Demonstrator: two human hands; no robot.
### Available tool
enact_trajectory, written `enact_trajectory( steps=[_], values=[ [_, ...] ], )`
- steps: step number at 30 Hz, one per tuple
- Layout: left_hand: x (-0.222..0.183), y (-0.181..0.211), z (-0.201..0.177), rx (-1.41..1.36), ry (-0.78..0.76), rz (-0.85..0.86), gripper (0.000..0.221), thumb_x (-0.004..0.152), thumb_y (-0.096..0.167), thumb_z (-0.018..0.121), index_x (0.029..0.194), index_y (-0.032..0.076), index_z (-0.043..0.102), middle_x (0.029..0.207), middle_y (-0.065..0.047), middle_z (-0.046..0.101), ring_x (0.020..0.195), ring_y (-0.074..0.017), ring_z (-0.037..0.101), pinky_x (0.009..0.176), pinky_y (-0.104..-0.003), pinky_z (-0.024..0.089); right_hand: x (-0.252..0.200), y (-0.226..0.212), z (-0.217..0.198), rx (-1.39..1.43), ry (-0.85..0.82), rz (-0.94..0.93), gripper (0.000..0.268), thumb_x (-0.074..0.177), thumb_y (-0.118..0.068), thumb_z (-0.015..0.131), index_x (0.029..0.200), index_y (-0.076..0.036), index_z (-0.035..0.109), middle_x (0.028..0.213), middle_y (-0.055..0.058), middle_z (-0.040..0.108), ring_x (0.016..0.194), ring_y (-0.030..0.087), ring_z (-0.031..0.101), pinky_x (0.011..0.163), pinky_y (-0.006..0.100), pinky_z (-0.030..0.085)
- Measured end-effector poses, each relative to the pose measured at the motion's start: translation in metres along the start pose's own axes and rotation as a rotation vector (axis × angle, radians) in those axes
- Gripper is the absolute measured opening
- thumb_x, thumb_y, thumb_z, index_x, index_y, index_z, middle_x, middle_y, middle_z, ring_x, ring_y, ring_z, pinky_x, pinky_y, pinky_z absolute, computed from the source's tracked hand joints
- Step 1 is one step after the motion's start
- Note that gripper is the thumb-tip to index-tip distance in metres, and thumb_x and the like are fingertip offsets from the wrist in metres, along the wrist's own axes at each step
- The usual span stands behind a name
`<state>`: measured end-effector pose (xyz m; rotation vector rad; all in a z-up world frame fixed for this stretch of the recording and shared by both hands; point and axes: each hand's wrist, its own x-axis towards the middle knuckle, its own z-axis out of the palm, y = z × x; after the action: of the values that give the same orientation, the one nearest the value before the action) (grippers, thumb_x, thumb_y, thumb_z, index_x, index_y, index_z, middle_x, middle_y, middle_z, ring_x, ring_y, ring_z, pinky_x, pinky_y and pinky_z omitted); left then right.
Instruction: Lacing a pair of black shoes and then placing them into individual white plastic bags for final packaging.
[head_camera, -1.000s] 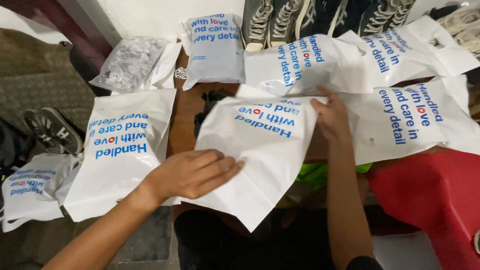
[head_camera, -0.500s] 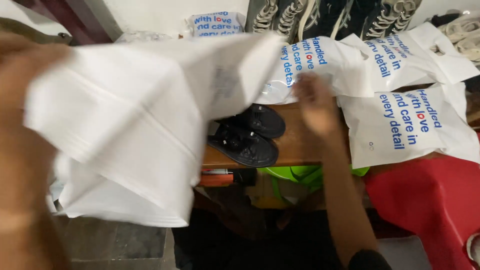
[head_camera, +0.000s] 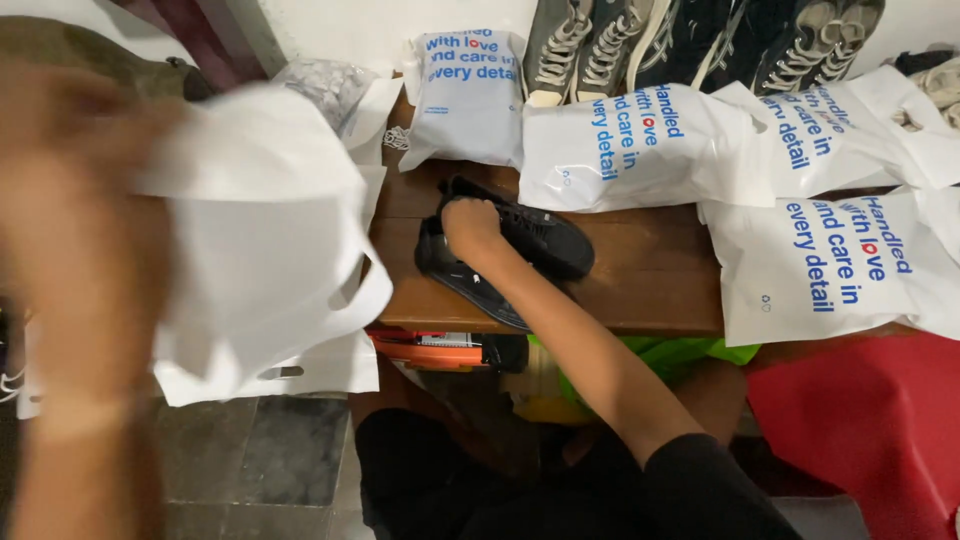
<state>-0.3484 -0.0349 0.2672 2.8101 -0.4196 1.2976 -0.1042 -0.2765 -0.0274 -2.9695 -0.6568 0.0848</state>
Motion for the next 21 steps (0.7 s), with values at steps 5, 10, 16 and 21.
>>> enact_trajectory(
  steps=[5,10,16,21],
  values=[
    [-0.050,0.014,0.143,0.045,-0.322,-0.221,0.043,0.086,-0.007,0.063,0.111,0.021,0.083,0.114,-0.008,0.064,0.081,-0.0407,0.074,0.073,-0.050,0.062,0.020,0.011,0.051,0.074,0.149,0.120,0.011,0.077,-0.006,0.073,0.087,-0.001,0.072,0.070,0.019,0.069,0.066,0.035,0.071,0.059,0.046,0.058],
    [-0.097,0.032,0.236,-0.111,-0.483,-0.393,0.039,0.084,-0.008,0.065,0.112,0.015,0.080,0.114,-0.013,0.062,0.085,-0.0460,0.074,0.076,-0.053,0.062,-0.014,0.009,0.021,0.118,0.165,-0.011,0.015,0.079,0.006,0.069,0.065,0.000,0.069,0.061,0.017,0.066,0.061,0.034,0.067,0.062,0.044,0.058],
    [-0.120,0.047,0.261,-0.134,-0.580,-0.485,0.043,0.082,-0.009,0.069,0.119,0.013,0.077,0.118,-0.012,0.060,0.085,-0.0435,0.074,0.076,-0.052,0.064,-0.088,0.010,-0.072,0.200,0.185,-0.189,0.010,0.086,-0.001,0.068,0.081,0.001,0.076,0.074,0.023,0.071,0.080,0.045,0.070,0.115,0.061,0.032],
    [-0.142,0.040,0.289,-0.161,-0.625,-0.504,0.043,0.081,-0.007,0.073,0.120,0.013,0.076,0.116,-0.012,0.060,0.087,-0.0439,0.074,0.075,-0.052,0.064,-0.114,0.043,-0.102,0.282,0.196,-0.481,0.013,0.097,-0.006,0.066,0.087,0.000,0.069,0.079,0.015,0.068,0.097,0.030,0.068,0.124,0.049,0.018]
  ],
)
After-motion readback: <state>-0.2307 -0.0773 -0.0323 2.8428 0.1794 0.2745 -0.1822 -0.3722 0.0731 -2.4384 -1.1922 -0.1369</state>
